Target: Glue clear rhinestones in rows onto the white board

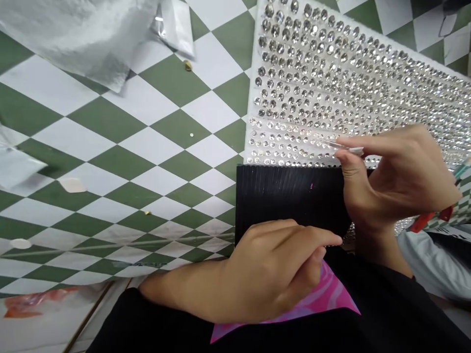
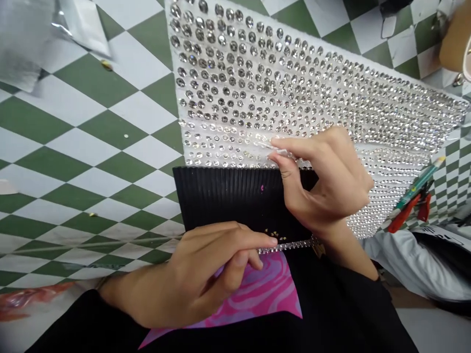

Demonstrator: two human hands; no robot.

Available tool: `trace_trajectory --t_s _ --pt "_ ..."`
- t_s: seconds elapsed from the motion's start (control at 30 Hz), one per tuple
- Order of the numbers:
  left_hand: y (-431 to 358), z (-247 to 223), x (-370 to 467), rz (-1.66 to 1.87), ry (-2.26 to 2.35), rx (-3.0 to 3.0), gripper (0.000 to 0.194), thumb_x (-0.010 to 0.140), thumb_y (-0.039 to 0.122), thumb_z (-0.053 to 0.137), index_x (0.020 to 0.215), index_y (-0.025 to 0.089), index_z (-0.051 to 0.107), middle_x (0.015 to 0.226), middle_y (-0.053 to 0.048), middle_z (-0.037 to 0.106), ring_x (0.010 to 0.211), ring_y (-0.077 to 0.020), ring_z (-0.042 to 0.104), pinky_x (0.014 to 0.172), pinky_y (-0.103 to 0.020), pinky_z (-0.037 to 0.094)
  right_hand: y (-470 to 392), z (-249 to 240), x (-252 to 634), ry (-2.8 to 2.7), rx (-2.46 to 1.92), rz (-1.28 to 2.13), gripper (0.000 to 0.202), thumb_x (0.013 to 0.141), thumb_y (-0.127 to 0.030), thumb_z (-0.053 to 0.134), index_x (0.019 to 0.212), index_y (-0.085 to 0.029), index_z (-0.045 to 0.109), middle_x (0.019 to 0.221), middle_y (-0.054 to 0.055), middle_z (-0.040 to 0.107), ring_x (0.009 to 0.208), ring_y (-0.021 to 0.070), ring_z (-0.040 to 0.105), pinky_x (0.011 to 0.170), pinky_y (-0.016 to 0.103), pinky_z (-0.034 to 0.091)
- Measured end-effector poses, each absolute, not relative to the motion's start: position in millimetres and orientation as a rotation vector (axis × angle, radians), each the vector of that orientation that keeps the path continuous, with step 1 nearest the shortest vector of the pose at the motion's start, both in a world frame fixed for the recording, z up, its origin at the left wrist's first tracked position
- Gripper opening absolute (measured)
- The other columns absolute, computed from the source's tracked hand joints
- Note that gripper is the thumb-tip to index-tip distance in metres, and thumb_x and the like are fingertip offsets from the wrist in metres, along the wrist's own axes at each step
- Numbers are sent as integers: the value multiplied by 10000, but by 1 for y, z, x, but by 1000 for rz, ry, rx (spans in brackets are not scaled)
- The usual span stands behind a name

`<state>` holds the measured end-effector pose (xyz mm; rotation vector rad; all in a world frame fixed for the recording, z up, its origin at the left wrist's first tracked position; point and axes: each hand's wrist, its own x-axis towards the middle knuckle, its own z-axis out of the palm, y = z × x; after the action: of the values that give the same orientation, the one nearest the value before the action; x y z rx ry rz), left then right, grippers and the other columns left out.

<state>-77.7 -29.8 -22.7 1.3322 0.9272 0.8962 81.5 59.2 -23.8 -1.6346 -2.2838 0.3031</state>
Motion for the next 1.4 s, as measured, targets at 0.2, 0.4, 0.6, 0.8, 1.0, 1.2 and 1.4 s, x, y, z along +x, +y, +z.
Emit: trace_trajectory --t_s 0.2,0.4,0.6,0.8,1.0,1.2,1.4 --pt "-29 -24 -80 912 896 1293 266 930 154 405 1040 34 615 831 -61 707 699 -105 640 718 -204 555 57 -29 89 -2281 -1504 268 81 764 -237 672 843 -238 686 657 -5 658 541 128 548 533 292 416" --pt "-29 -24 -79 893 918 1291 252 922 141 402 1024 55 615 708 -23 679 642 -103 638 705 -224 565 56 -28 89 -2308 -1650 314 65 794 -305 640 817 -259 680 667 2 667 577 154 580 582 322 433" --pt "-30 -24 -81 873 927 1305 232 916 146 418 1035 82 607 619 11 639 564 -99 620 624 -216 567 57 -26 84 -2316 -1748 332 113 788 -357 624 759 -258 669 616 8 652 549 162 568 609 344 434" --pt "-27 -25 -81 871 922 1315 230 896 122 424 1022 77 611 701 -20 690 613 -107 654 670 -232 593 56 -24 84 -2359 -1751 291 149 793 -375 598 753 -254 677 607 16 646 553 160 563 592 331 427" --pt "-28 -25 -82 862 917 1320 232 894 124 432 1021 72 619 739 -21 711 618 -96 657 722 -218 593 58 -22 82 -2369 -1801 290 86 800 -319 623 776 -257 678 597 4 627 543 150 536 559 314 405" --pt "-28 -24 -81 865 927 1329 236 882 99 439 1010 52 632 773 -37 717 614 -86 652 732 -206 580 54 -25 87 -2402 -1586 183 81 773 -248 664 852 -249 683 617 -4 605 552 141 517 561 309 394" --pt "-26 -24 -82 835 918 1363 244 876 103 430 1015 62 626 838 -46 731 647 -95 668 745 -212 587 54 -26 88 -2390 -1573 213 87 761 -238 670 846 -254 677 607 -13 580 558 144 532 564 307 393"
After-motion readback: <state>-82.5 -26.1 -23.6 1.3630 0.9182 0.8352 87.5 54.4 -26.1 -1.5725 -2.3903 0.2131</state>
